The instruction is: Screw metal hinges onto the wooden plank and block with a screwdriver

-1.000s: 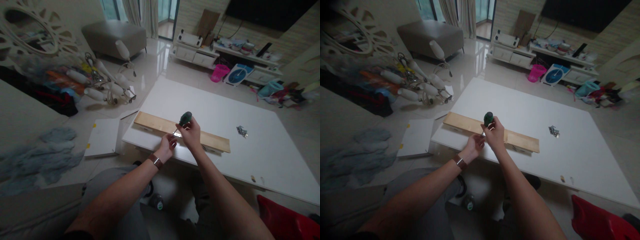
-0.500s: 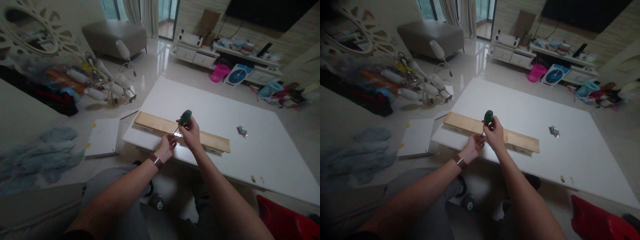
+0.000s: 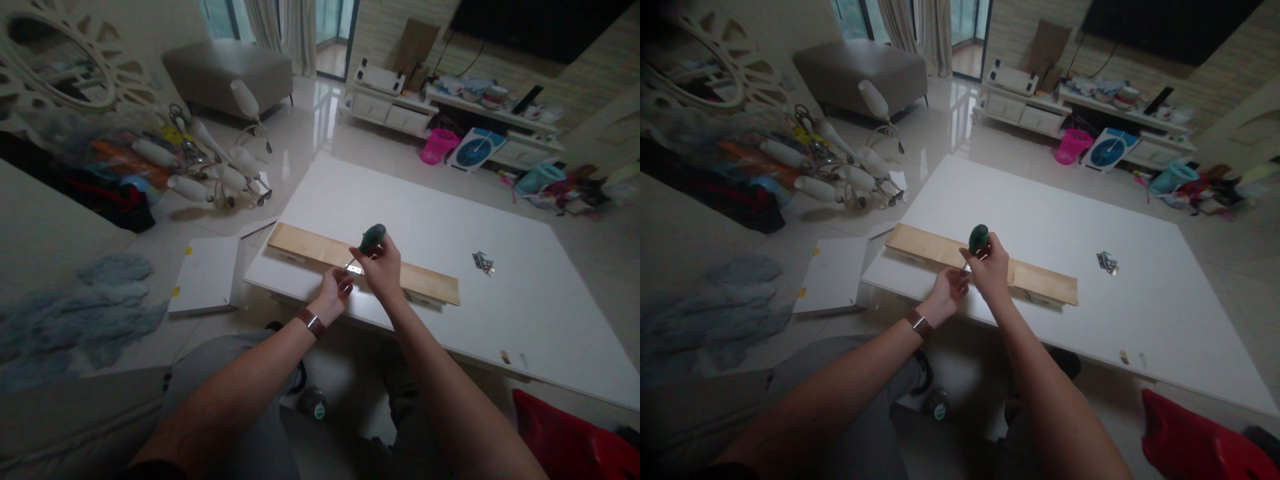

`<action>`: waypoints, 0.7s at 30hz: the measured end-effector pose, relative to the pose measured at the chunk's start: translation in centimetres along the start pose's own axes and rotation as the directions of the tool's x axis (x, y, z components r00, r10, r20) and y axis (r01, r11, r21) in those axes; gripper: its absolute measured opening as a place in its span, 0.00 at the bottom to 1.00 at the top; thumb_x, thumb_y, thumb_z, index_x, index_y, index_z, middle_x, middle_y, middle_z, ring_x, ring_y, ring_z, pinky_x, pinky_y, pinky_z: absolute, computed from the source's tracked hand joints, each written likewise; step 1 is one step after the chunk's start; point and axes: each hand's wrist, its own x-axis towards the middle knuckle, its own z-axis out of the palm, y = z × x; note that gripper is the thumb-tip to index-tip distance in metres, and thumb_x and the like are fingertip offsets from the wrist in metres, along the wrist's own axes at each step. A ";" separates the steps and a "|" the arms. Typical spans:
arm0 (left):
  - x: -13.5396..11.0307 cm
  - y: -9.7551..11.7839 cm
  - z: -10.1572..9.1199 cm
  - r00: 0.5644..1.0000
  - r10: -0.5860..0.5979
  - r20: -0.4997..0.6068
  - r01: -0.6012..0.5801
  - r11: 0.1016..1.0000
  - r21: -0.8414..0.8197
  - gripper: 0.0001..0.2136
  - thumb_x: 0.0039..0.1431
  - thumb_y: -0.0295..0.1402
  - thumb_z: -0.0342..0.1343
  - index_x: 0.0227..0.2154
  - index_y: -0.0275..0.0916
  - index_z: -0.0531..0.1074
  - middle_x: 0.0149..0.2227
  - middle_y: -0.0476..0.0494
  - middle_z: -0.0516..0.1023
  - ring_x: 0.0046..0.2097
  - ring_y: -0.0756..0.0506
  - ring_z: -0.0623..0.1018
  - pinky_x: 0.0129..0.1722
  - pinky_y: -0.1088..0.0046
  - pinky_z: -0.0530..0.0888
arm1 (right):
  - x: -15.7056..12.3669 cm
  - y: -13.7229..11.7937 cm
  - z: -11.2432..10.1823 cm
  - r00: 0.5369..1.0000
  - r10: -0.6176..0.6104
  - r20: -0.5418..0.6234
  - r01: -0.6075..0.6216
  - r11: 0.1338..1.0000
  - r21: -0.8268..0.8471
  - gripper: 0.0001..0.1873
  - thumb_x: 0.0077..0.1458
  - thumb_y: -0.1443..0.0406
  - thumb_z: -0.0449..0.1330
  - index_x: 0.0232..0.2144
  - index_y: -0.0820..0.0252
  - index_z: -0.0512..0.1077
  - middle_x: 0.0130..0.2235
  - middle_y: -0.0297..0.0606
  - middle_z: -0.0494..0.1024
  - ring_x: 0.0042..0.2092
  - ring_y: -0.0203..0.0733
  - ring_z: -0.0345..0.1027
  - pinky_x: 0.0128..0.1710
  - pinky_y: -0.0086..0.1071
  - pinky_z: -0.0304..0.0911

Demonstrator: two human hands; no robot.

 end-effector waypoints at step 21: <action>0.2 0.0 0.1 1.000 -0.015 -0.005 0.015 1.000 -0.015 0.03 0.55 0.25 0.56 0.27 0.36 0.71 0.26 0.50 0.75 0.24 0.54 0.73 0.27 0.77 0.65 | -0.2 -0.4 0.0 0.993 0.048 0.108 -0.070 0.976 0.207 0.13 0.47 0.67 0.61 0.39 0.54 0.72 0.37 0.35 0.81 0.32 0.38 0.69 0.31 0.35 0.65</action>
